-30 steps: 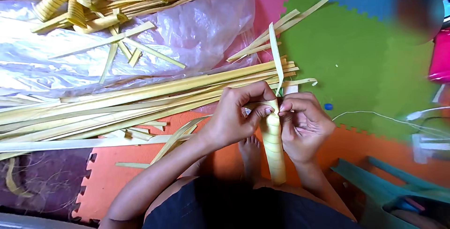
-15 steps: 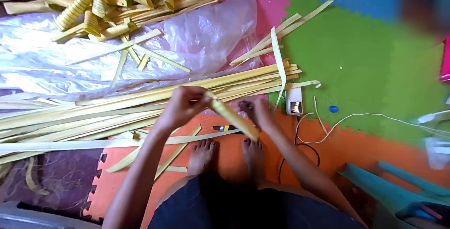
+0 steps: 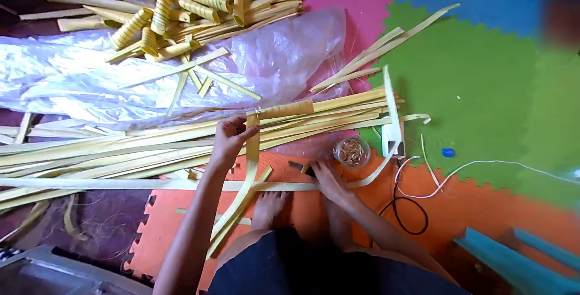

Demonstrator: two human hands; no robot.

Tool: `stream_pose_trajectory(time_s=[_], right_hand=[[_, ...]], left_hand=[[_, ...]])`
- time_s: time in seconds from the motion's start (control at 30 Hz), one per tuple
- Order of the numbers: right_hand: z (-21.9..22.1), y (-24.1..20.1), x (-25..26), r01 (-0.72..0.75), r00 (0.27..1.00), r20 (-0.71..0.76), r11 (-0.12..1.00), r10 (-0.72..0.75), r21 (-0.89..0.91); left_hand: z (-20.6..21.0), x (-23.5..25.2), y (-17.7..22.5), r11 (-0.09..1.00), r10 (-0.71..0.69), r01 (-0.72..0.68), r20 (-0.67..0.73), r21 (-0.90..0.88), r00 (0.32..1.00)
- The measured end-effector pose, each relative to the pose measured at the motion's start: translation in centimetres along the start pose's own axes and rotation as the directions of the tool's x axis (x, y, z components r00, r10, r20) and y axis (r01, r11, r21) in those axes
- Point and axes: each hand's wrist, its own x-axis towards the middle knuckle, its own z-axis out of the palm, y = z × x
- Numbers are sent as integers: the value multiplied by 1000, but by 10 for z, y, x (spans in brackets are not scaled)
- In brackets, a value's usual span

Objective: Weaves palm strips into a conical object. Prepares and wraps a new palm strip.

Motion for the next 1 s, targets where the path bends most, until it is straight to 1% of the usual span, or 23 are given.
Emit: stream_pose_trajectory(time_s=[0.03,0.07,0.1,0.13,0.2,0.27,0.37,0.43,0.47,0.57,0.6,0.63,0.67,0.7,0.73,0.77,0.8,0.83,0.87,0.9,0.93,0.97,1.0], right_hand=[[-4,2,-4,83,985,-158,991,-66,105],[-10,-1,-7,184,946,-300,966,-124,181],[-20,-6,-11,265,903,-398,940,-163,217],[-31,-12,-14,322,866,-462,920,-192,222],[-55,-25,-18,377,824,-521,902,-223,211],[-74,-36,-21,413,799,-550,887,-244,207],[-82,-42,-21,480,735,-611,862,-294,162],[-84,-44,-19,508,708,-630,851,-321,137],[-83,-45,-18,512,703,-631,849,-329,128],[-85,-49,-20,530,693,-638,837,-337,133],[-86,-49,-22,543,682,-652,827,-331,148],[-88,-48,-25,552,676,-663,817,-322,167],[-89,-44,-26,553,675,-670,812,-307,185],[-88,-39,-26,543,687,-667,814,-289,206],[-84,-33,-26,518,709,-653,825,-267,225],[-76,-27,-24,473,750,-615,848,-244,240],[-66,-21,-20,404,808,-548,880,-216,250],[-55,-16,-14,324,872,-454,912,-185,251],[-44,-13,-6,248,926,-341,941,-161,229],[-32,-9,3,205,955,-253,963,-156,178],[-16,-4,13,206,958,-227,971,-176,118],[-1,0,20,213,959,-207,975,-196,63],[9,3,26,218,960,-184,976,-211,22]], left_hand=[[-1,3,-4,999,-15,16,24,-38,1000],[0,4,-5,997,-34,37,42,-70,999],[4,2,-3,993,-58,64,64,-95,996],[8,-1,-1,990,-78,89,96,-112,992],[16,-6,4,985,-95,117,170,-124,981],[25,-9,10,976,-106,146,231,-164,967],[34,-10,17,951,-119,191,282,-244,952],[38,-15,22,935,-116,216,332,-281,936],[40,-19,23,928,-104,228,384,-293,917],[54,-26,26,930,-29,230,565,-287,825],[55,-25,30,944,2,187,571,-273,821],[50,-19,38,967,50,91,526,-238,849],[42,-7,51,986,113,-45,438,-163,892],[28,11,68,978,200,-206,330,-19,923],[12,33,89,915,296,-345,235,208,926],[-4,57,112,775,378,-416,177,476,909],[-13,78,136,610,414,-398,152,686,897],[-15,97,155,466,409,-369,175,804,896],[-13,112,168,341,373,-371,238,864,897],[-6,122,173,208,323,-417,340,885,883],[5,128,170,86,259,-492,457,866,851],[18,128,158,-19,200,-563,555,826,808],[30,125,137,-97,168,-641,648,761,743]])
